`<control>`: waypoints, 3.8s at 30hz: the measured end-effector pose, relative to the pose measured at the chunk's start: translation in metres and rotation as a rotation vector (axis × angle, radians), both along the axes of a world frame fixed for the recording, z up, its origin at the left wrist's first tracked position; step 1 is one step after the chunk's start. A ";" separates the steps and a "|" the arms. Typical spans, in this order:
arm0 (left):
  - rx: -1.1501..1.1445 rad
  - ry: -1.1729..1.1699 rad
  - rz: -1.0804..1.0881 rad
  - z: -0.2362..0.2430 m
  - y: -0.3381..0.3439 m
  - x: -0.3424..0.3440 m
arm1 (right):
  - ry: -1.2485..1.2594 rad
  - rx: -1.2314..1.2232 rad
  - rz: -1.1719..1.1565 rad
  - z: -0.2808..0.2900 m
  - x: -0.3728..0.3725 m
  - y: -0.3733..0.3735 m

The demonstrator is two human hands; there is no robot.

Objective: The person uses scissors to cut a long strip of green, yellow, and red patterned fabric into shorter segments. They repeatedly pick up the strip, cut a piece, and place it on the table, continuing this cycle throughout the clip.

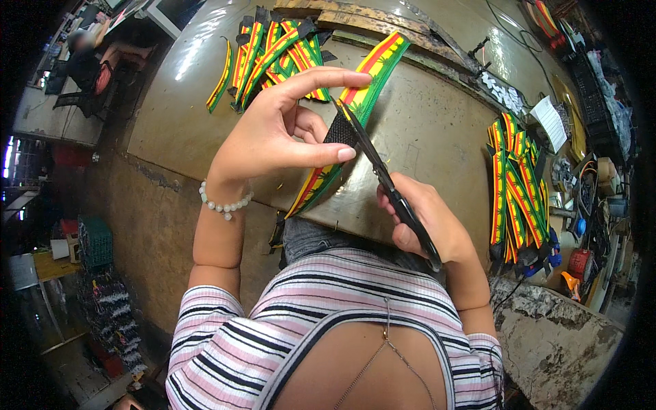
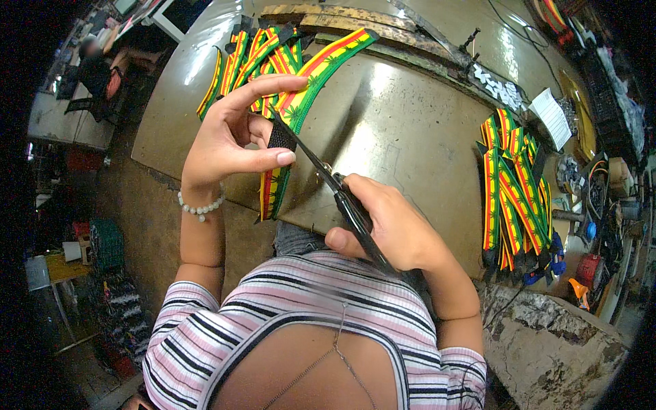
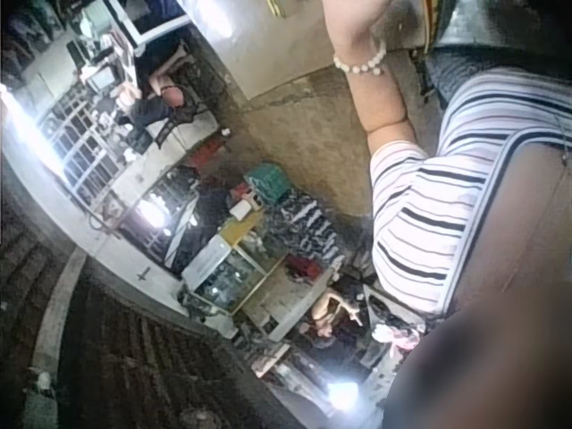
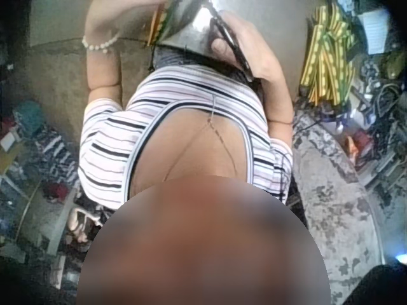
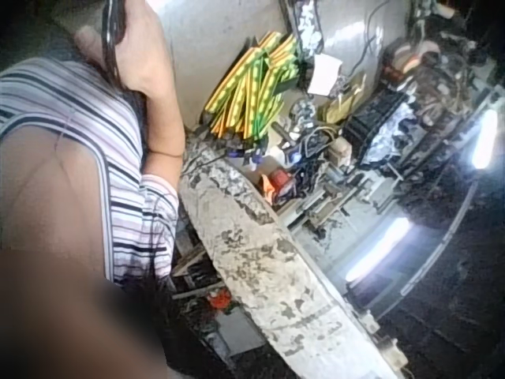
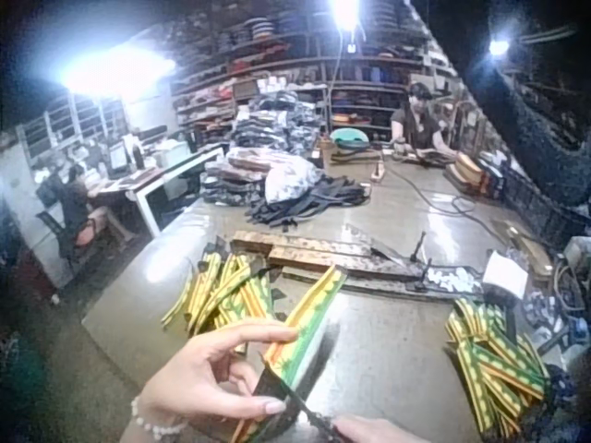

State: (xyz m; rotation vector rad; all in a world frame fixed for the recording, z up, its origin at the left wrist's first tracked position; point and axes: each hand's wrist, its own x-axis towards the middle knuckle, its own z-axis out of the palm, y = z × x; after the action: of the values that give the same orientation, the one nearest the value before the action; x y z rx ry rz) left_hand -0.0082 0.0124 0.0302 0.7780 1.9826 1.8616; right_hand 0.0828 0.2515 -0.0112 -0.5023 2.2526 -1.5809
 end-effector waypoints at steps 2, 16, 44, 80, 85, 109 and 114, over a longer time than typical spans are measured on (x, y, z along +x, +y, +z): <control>0.000 -0.029 -0.020 -0.001 -0.002 -0.001 | -0.001 0.017 -0.054 -0.001 0.001 -0.004; 0.024 0.112 0.054 -0.018 -0.016 -0.017 | 0.118 -0.106 -0.239 -0.017 0.010 -0.014; -0.137 0.011 -0.009 0.009 -0.018 -0.006 | -0.207 -0.291 -0.199 -0.042 0.011 -0.023; -0.033 -0.081 -0.056 -0.017 0.006 -0.006 | -0.442 -0.492 -0.098 -0.019 0.024 -0.026; -0.005 -0.134 -0.080 -0.022 0.011 -0.006 | -0.403 -0.307 -0.100 -0.016 0.026 -0.021; 0.130 -0.274 -0.223 -0.035 0.013 -0.009 | -0.811 -0.927 0.125 -0.029 0.028 0.001; 0.135 -0.306 -0.229 -0.034 0.014 -0.008 | -0.841 -0.968 0.129 -0.035 0.030 0.000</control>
State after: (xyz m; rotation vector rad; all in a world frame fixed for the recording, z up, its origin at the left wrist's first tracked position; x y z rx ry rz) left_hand -0.0164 0.0262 -0.0043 0.6766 1.5293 1.8639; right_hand 0.1132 0.2516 -0.0458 -0.1211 0.7713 -2.1795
